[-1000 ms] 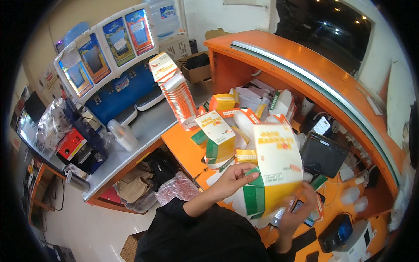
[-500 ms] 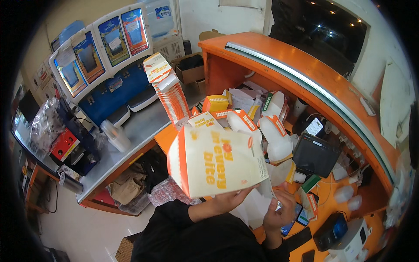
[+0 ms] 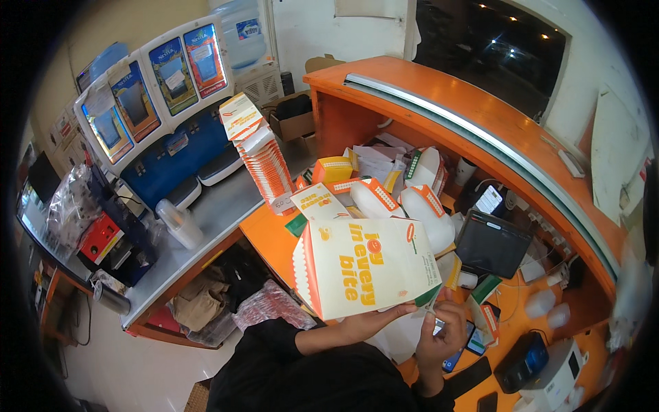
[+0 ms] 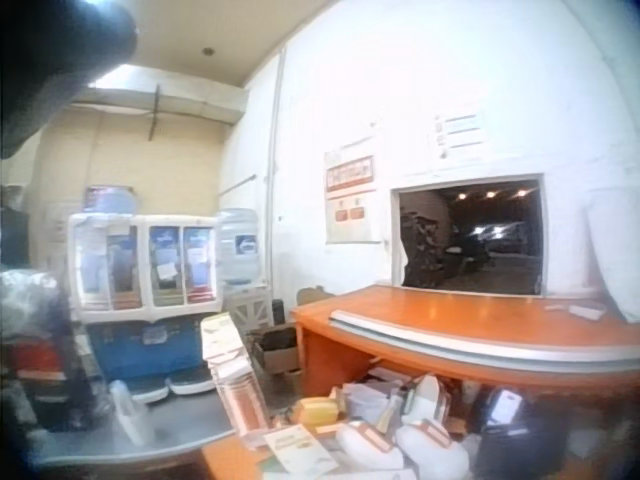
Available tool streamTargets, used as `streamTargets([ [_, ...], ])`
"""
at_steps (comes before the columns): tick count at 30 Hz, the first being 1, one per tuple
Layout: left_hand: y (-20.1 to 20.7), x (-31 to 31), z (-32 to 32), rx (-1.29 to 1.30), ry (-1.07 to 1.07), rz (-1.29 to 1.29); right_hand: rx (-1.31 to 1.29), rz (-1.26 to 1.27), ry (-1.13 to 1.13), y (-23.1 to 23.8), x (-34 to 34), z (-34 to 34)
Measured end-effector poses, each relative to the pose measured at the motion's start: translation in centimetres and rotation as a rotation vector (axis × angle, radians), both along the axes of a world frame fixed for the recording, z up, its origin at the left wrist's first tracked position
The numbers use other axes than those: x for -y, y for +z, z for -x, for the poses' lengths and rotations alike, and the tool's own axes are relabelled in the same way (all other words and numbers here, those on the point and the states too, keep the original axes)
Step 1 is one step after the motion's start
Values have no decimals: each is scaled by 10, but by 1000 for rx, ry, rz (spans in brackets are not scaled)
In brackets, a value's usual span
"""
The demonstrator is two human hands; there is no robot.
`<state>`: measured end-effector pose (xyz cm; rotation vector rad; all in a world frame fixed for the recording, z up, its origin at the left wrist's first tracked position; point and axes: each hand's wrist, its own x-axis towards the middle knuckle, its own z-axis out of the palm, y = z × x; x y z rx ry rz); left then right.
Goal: The person assembles small printed cardboard boxes by folding and interlocking the flaps. They handle multiple flat pieces, fold them into shape, and place the completed boxes on the counter. The process is repeated for several units.
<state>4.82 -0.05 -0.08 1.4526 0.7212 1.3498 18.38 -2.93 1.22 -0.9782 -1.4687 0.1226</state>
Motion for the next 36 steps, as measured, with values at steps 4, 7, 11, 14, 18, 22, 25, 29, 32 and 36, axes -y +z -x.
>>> streamTargets([
  [4,-7,-7,-3,192,-79,-68,-48,-56,-42,2,1,-1],
  [7,-3,-9,0,84,-96,-120,6,-57,-84,4,2,-1],
  [11,15,-3,2,-25,-77,-52,38,-36,-101,5,2,3],
  [14,27,3,4,-283,44,-58,45,-48,-92,3,-1,7],
  [18,21,8,-1,-393,252,-424,176,-40,-192,0,-3,12],
  [22,0,-2,-11,96,94,-51,310,50,-202,-3,4,21],
  [25,-5,-15,1,15,53,-104,420,38,-185,0,9,14],
  [29,-5,-28,12,158,-629,554,757,-89,-85,14,10,-8],
  [32,-5,-31,8,884,-1247,1031,926,8,104,23,13,-15],
  [36,-1,-26,19,182,-825,739,673,210,-46,26,6,-31],
])
